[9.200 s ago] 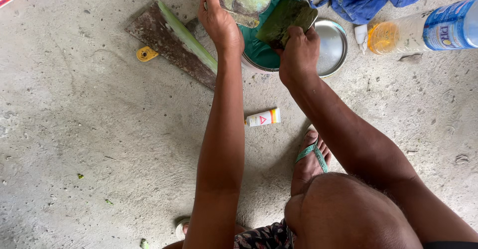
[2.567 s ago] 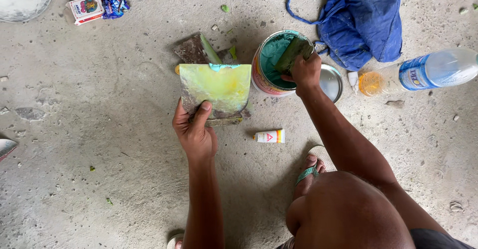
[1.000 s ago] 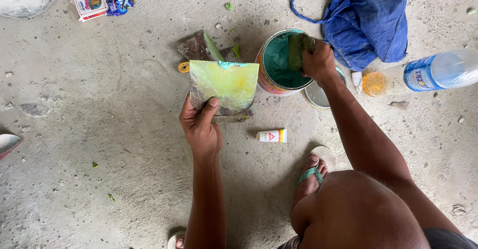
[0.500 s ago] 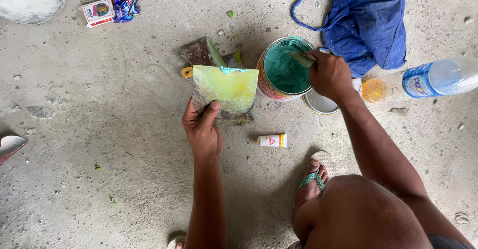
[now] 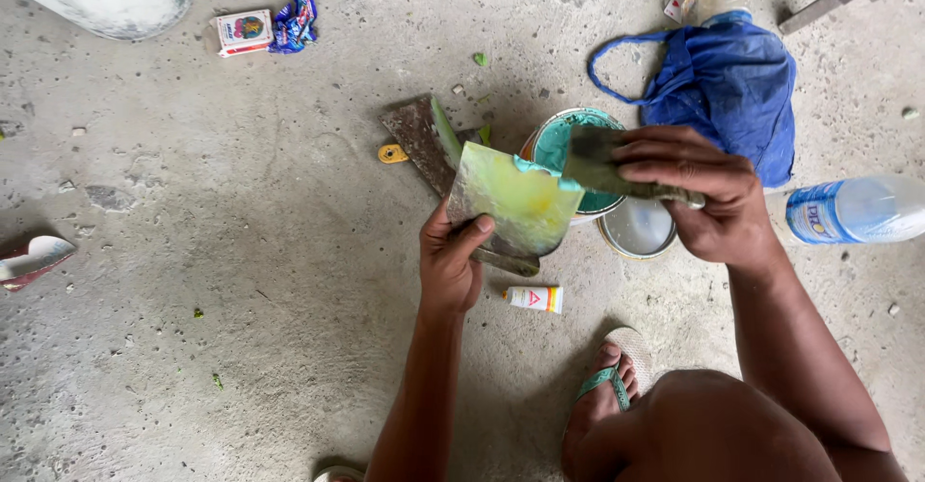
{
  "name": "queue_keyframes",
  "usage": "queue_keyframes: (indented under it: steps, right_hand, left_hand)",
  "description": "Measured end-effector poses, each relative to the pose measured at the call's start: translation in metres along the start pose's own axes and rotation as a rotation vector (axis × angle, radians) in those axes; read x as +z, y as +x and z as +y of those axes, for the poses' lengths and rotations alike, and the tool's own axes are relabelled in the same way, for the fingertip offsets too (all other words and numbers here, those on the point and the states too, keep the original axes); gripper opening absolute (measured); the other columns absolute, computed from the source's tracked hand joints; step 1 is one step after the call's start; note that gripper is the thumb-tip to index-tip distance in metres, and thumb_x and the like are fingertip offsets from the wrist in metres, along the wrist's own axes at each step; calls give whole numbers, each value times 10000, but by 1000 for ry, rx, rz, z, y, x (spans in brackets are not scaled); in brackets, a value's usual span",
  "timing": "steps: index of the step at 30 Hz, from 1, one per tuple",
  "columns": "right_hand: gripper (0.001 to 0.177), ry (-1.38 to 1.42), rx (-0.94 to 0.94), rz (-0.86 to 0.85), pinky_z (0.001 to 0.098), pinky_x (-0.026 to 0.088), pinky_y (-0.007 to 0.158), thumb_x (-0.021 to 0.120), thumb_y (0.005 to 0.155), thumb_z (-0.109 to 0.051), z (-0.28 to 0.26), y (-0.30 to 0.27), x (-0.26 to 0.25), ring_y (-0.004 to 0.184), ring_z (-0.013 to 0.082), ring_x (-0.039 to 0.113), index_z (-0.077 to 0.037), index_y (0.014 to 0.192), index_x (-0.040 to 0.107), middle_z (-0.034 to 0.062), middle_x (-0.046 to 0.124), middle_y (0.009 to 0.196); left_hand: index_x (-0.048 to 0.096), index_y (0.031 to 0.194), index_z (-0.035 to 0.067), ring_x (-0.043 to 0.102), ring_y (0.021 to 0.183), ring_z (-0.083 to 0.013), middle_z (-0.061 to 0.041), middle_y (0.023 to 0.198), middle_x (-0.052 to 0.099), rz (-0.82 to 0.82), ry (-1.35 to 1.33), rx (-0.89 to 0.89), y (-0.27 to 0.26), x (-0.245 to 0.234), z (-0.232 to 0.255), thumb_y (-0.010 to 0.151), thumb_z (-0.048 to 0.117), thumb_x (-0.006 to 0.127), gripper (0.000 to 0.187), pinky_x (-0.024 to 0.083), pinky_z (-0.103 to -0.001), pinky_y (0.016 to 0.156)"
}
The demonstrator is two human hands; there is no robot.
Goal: The person scoops teal paint from a can onto a flat metal trowel using a smaller putty knife. They then mix the paint on the trowel surface, scraping it back and forth to blend the material. The person continues to scoop and mix the paint on the trowel throughout the video.
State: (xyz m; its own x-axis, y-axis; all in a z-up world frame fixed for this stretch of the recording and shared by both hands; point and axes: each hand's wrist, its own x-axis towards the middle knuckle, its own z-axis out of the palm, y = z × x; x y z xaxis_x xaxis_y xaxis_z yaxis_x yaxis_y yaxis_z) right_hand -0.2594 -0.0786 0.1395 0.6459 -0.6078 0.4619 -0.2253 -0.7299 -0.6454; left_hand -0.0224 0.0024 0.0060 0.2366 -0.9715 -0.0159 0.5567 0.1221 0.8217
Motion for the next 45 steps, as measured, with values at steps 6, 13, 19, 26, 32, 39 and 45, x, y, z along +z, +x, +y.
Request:
queue_keyframes:
  steps: [6, 13, 19, 26, 32, 39, 45]
  right_hand:
    - [508, -70, -108, -24, 518, 478, 1047, 383, 991, -422, 4, 12, 8, 1166, 412, 617, -18, 1072, 681, 168, 671, 1156]
    - [426, -191, -209, 18, 508, 482, 1044, 404, 998, -323, -2, 25, 5, 1167, 423, 604, -26, 1045, 706, 164, 691, 1118]
    - [401, -288, -287, 4, 528, 427, 1011, 420, 994, -320, 0, 33, 0, 1187, 393, 576, -63, 1052, 723, 107, 692, 1143]
    - [184, -211, -235, 170, 517, 443, 1010, 586, 955, -13, 9, 40, 16, 1092, 383, 611, -79, 949, 758, 109, 727, 1053]
    - [199, 194, 71, 257, 459, 511, 904, 530, 875, 117, 25, 29, 15, 949, 325, 639, 59, 979, 689, 209, 699, 971]
    - [499, 628, 417, 181, 132, 415, 436, 547, 737, -22, 20, 53, 17, 526, 31, 512, 47, 1232, 542, 31, 584, 745]
    - [522, 907, 581, 25, 159, 371, 325, 622, 733, -241, 11, 61, 20, 416, 26, 432, 60, 1151, 540, 43, 495, 605]
  left_hand:
    - [575, 1319, 21, 627, 1110, -193, -122, 1194, 679, 104, -106, 51, 0, -9, -15, 835, 40, 718, 505, 537, -310, 912]
    - [574, 1311, -5, 607, 1184, -286, -150, 1240, 650, 43, -160, 183, -2, 0, 6, 858, 67, 699, 476, 513, -410, 1028]
    - [599, 1280, -15, 625, 1133, -275, -147, 1173, 678, 10, -209, 216, -1, -5, 10, 860, 62, 696, 438, 520, -433, 998]
    - [583, 1236, -50, 656, 1061, -301, -232, 1111, 681, 92, -380, 363, 8, 6, 52, 754, -75, 627, 484, 529, -469, 939]
    - [590, 1267, 7, 639, 1118, -236, -155, 1142, 691, 186, -316, 383, 20, -27, 32, 785, -56, 638, 489, 514, -403, 973]
    - [628, 1233, 18, 621, 1132, -216, -156, 1134, 700, 200, -268, 370, 20, -16, 29, 771, -21, 681, 467, 505, -405, 991]
    - [621, 1253, 28, 632, 1088, -186, -120, 1121, 696, 247, -323, 359, 15, 14, 52, 772, -57, 679, 492, 514, -359, 959]
